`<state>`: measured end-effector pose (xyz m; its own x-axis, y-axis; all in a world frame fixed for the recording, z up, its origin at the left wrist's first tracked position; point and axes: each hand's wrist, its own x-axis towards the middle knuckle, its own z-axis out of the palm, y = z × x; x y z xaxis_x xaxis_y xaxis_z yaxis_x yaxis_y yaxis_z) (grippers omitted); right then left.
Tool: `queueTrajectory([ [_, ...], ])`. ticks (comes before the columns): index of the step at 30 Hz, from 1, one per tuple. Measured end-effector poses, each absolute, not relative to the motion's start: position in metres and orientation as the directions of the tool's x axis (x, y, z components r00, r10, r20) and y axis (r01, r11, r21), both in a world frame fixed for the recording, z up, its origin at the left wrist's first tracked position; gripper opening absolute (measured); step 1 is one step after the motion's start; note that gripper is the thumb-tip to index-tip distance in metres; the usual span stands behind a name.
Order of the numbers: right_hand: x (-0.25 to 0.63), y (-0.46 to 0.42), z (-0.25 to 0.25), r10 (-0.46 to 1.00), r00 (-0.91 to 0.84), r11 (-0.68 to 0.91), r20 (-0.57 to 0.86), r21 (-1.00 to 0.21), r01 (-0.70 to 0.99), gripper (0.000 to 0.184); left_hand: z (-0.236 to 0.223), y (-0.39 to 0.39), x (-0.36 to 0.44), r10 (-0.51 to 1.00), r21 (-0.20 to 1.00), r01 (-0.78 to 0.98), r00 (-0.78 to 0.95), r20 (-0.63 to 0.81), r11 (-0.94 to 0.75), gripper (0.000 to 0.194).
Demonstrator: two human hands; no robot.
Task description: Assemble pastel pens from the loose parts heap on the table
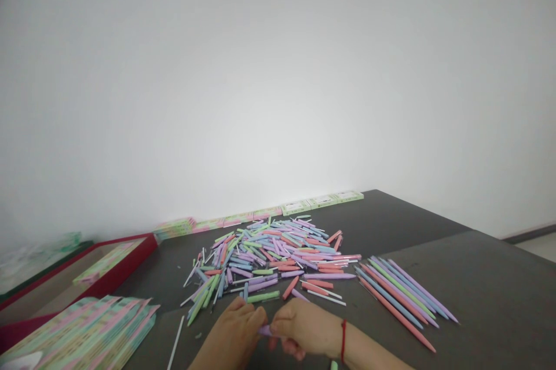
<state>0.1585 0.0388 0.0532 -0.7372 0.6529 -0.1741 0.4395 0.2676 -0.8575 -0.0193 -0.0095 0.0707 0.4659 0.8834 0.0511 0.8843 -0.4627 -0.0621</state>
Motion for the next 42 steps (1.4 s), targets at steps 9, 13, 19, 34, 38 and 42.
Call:
queueTrajectory([
  [9, 0.158, 0.024, 0.073, 0.752, -0.649, 0.594, 0.115, -0.544, 0.593, 0.014, 0.069, -0.01, -0.021, 0.875, -0.084, 0.882, 0.47, 0.114, -0.463, 0.015],
  [13, 0.155, 0.032, 0.063, 0.73, -0.676, 0.38, -0.106, -0.758, 0.53, 0.033, 0.066, -0.01, -0.019, 0.856, -0.134, 0.858, 0.509, 0.097, -0.495, 0.014],
  [19, 0.159, 0.036, 0.064, 0.717, -0.678, 0.284, -0.162, -0.82, 0.497, 0.033, 0.06, -0.008, -0.019, 0.843, -0.129, 0.853, 0.52, 0.135, -0.506, 0.014],
  [34, 0.168, 0.046, 0.059, 0.625, -0.749, 0.214, -0.222, -0.873, 0.437, 0.026, 0.079, -0.015, -0.016, 0.906, 0.073, 0.904, 0.414, 0.09, -0.42, 0.013],
  [38, 0.17, 0.038, 0.073, 0.683, -0.73, 0.55, 0.015, -0.669, 0.501, 0.034, 0.084, -0.016, -0.022, 0.893, 0.129, 0.883, 0.443, 0.081, -0.45, 0.011],
  [42, 0.169, 0.032, 0.074, 0.685, -0.719, 0.651, 0.115, -0.539, 0.534, 0.034, 0.084, -0.015, -0.023, 0.895, 0.121, 0.886, 0.441, 0.071, -0.447, 0.013],
])
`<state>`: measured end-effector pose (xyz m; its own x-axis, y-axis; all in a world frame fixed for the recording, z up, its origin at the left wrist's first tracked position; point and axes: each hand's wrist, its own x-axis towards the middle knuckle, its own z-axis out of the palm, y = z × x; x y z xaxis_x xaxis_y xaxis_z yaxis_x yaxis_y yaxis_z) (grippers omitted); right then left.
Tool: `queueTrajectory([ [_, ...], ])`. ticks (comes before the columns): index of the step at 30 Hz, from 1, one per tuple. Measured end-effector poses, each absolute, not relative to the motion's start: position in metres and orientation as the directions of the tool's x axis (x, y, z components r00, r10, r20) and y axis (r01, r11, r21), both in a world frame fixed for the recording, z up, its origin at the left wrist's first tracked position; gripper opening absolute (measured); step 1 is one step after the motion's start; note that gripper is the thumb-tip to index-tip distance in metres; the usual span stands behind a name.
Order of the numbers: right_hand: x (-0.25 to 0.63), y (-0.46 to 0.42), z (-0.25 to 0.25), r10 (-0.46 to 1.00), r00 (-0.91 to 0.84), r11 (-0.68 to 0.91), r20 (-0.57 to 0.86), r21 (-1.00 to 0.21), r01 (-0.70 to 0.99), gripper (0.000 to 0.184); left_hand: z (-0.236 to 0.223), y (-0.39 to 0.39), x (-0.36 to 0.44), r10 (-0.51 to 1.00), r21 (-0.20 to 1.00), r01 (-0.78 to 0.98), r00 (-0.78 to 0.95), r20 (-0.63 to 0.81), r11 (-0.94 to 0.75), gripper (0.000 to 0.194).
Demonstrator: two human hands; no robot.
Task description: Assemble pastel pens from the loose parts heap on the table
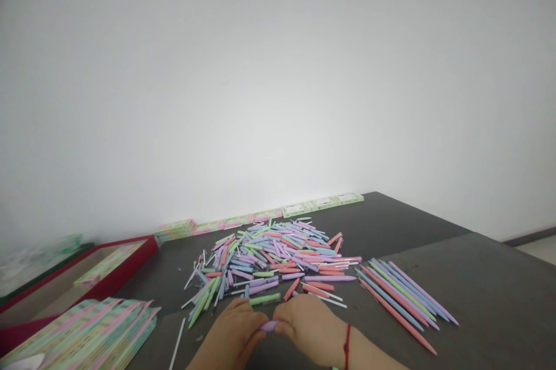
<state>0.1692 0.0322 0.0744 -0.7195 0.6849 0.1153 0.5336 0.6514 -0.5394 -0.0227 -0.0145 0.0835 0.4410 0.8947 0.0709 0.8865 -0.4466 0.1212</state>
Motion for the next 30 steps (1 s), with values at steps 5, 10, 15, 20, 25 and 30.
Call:
queueTrajectory([
  [5, 0.163, 0.046, 0.049, 0.633, -0.745, 0.1, -0.212, -0.932, 0.35, 0.037, 0.079, -0.012, -0.021, 0.857, 0.071, 0.864, 0.479, 0.192, -0.499, 0.01],
  [10, 0.163, 0.048, 0.047, 0.628, -0.75, 0.099, -0.207, -0.935, 0.341, 0.03, 0.077, -0.012, -0.022, 0.896, 0.078, 0.9, 0.413, 0.165, -0.429, 0.005],
  [15, 0.168, 0.033, 0.066, 0.675, -0.733, 0.603, 0.083, -0.635, 0.484, 0.03, 0.078, -0.014, -0.025, 0.91, 0.118, 0.905, 0.413, -0.021, -0.408, 0.013],
  [20, 0.167, 0.039, 0.06, 0.68, -0.732, 0.411, -0.051, -0.8, 0.437, 0.028, 0.072, -0.012, -0.023, 0.896, 0.023, 0.901, 0.428, 0.117, -0.434, 0.016],
  [25, 0.16, 0.049, 0.043, 0.558, -0.806, -0.139, -0.198, -0.98, 0.145, 0.036, 0.069, -0.01, -0.028, 0.827, -0.026, 0.861, 0.496, 0.265, -0.508, 0.025],
  [30, 0.155, 0.049, 0.037, 0.573, -0.797, -0.348, -0.193, -0.937, -0.023, 0.039, 0.074, -0.003, -0.042, 0.823, 0.336, 0.845, 0.193, 0.535, -0.416, 0.053],
])
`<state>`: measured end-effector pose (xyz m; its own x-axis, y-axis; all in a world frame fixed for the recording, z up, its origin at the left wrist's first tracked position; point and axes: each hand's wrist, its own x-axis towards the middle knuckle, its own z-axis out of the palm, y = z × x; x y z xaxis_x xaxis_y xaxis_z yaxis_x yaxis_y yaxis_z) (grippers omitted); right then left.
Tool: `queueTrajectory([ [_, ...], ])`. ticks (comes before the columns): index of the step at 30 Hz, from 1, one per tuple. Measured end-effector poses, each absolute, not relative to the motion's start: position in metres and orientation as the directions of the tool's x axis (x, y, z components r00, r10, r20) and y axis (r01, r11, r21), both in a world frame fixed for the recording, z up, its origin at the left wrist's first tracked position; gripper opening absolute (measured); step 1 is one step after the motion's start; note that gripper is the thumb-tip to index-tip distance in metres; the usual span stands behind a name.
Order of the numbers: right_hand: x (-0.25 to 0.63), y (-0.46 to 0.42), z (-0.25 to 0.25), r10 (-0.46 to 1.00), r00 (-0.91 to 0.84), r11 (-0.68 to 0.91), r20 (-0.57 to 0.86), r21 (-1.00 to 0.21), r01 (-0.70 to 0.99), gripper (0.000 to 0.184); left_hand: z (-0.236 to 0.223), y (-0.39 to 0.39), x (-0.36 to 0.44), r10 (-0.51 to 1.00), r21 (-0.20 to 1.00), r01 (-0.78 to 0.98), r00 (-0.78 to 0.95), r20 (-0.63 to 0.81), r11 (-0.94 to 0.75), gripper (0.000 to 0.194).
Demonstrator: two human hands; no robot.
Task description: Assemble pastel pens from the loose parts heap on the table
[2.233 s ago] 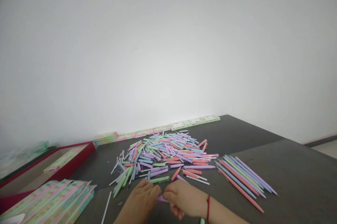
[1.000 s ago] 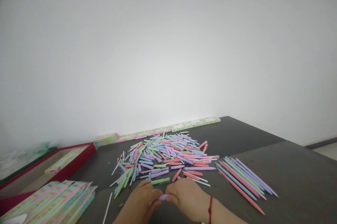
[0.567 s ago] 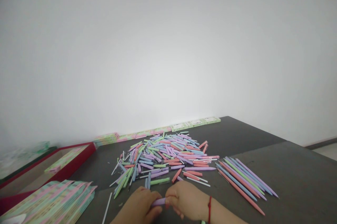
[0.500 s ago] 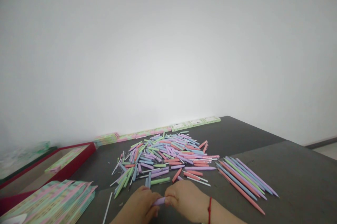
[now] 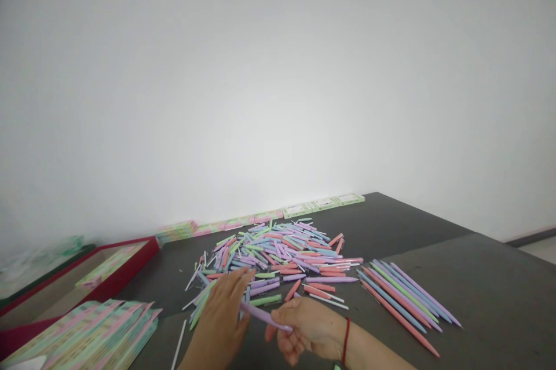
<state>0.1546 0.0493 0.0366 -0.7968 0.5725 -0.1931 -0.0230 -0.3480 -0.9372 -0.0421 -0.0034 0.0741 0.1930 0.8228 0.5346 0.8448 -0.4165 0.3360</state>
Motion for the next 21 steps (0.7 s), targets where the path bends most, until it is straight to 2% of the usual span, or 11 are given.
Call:
queueTrajectory([
  [2, 0.152, 0.048, 0.037, 0.559, -0.801, -0.406, -0.215, -0.913, -0.039, 0.041, 0.075, 0.001, -0.043, 0.832, 0.669, 0.649, -0.098, 0.546, -0.363, 0.061],
  [3, 0.151, 0.047, 0.038, 0.547, -0.806, -0.432, -0.226, -0.901, -0.04, 0.041, 0.075, 0.003, -0.041, 0.865, 0.839, 0.439, -0.226, 0.448, -0.32, 0.057],
  [4, 0.149, 0.045, 0.039, 0.534, -0.812, -0.455, -0.236, -0.889, -0.041, 0.042, 0.075, 0.004, -0.037, 0.916, 0.957, 0.162, -0.289, 0.279, -0.241, 0.051],
  [5, 0.147, 0.043, 0.041, 0.522, -0.817, -0.475, -0.245, -0.879, -0.039, 0.042, 0.074, 0.004, -0.032, 0.955, 0.982, -0.127, -0.28, 0.099, -0.139, 0.041],
  [6, 0.145, 0.039, 0.042, 0.511, -0.82, -0.491, -0.257, -0.871, -0.033, 0.042, 0.074, 0.003, -0.027, 0.98, 0.929, -0.368, -0.192, -0.043, -0.031, 0.032],
  [8, 0.14, 0.031, 0.045, 0.499, -0.818, -0.509, -0.287, -0.861, -0.008, 0.04, 0.075, 0.0, -0.018, 0.988, 0.768, -0.639, -0.077, -0.131, 0.052, 0.017],
  [10, 0.135, 0.023, 0.046, 0.511, -0.8, -0.509, -0.314, -0.861, 0.013, 0.038, 0.076, -0.005, -0.012, 0.991, 0.639, -0.766, -0.022, -0.13, 0.067, 0.034],
  [12, 0.131, 0.016, 0.046, 0.532, -0.781, -0.504, -0.327, -0.864, 0.018, 0.038, 0.077, -0.009, -0.01, 0.992, 0.561, -0.824, 0.004, -0.126, 0.075, 0.047],
  [14, 0.128, 0.011, 0.047, 0.544, -0.775, -0.499, -0.321, -0.867, 0.009, 0.04, 0.08, -0.012, -0.011, 0.991, 0.522, -0.848, 0.027, -0.131, 0.092, 0.049],
  [21, 0.124, 0.005, 0.047, 0.593, -0.764, -0.38, -0.255, -0.925, 0.014, 0.04, 0.086, -0.013, -0.013, 0.988, 0.5, -0.856, 0.071, -0.139, 0.132, 0.056],
])
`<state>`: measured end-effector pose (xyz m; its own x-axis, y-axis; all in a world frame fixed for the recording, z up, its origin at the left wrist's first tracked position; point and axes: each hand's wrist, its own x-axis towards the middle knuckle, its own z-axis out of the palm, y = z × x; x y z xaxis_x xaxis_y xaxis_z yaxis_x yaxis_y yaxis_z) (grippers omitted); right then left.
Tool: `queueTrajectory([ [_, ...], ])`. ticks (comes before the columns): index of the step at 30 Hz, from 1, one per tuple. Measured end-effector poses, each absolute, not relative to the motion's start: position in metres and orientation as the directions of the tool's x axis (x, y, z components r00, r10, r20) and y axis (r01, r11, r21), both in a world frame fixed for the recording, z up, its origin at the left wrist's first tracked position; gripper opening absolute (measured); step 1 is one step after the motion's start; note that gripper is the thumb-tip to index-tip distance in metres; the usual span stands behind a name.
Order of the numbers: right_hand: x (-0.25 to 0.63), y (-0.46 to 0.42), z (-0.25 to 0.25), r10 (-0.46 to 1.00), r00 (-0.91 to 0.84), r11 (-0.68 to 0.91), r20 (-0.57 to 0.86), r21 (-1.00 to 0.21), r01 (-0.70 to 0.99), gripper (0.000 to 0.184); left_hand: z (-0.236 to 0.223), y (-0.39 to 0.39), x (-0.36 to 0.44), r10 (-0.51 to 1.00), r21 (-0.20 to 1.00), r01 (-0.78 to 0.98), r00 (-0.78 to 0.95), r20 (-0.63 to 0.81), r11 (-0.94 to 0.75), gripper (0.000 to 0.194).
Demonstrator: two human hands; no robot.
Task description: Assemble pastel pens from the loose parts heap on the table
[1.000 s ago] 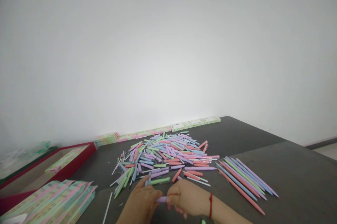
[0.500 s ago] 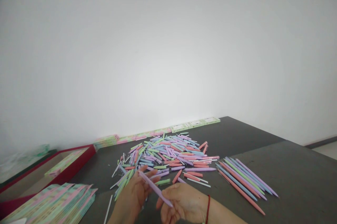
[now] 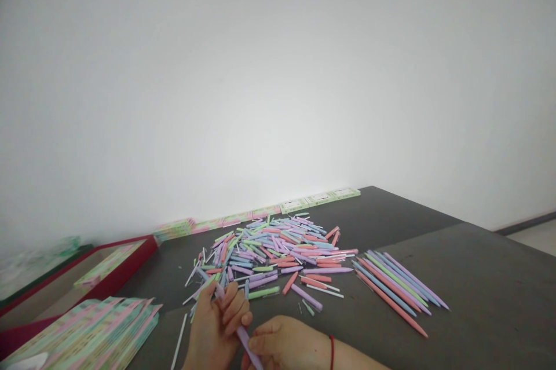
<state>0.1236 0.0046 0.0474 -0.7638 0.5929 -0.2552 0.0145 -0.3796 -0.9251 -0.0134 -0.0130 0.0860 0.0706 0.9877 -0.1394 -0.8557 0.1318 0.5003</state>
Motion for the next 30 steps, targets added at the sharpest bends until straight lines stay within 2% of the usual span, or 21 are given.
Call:
queueTrajectory([
  [4, 0.1218, 0.0064, 0.043, 0.602, -0.761, -0.3, -0.24, -0.952, 0.063, 0.039, 0.0876, -0.0136, -0.0134, 0.986, 0.501, -0.854, 0.082, -0.145, 0.144, 0.059],
  [19, 0.1217, 0.0045, 0.0426, 0.599, -0.771, -0.253, -0.217, -0.964, 0.075, 0.032, 0.0912, -0.0131, -0.0181, 0.988, 0.487, -0.865, 0.056, -0.146, 0.121, 0.053],
  [26, 0.1203, 0.0019, 0.045, 0.569, -0.789, -0.339, -0.23, -0.94, 0.029, 0.036, 0.0893, -0.0103, -0.0221, 0.991, 0.504, -0.857, 0.051, -0.121, 0.106, 0.054],
  [30, 0.1193, 0.0029, 0.0456, 0.627, -0.761, -0.218, -0.17, -0.975, 0.038, 0.031, 0.0904, -0.0126, -0.018, 0.99, 0.519, -0.845, 0.083, -0.117, 0.132, 0.054],
])
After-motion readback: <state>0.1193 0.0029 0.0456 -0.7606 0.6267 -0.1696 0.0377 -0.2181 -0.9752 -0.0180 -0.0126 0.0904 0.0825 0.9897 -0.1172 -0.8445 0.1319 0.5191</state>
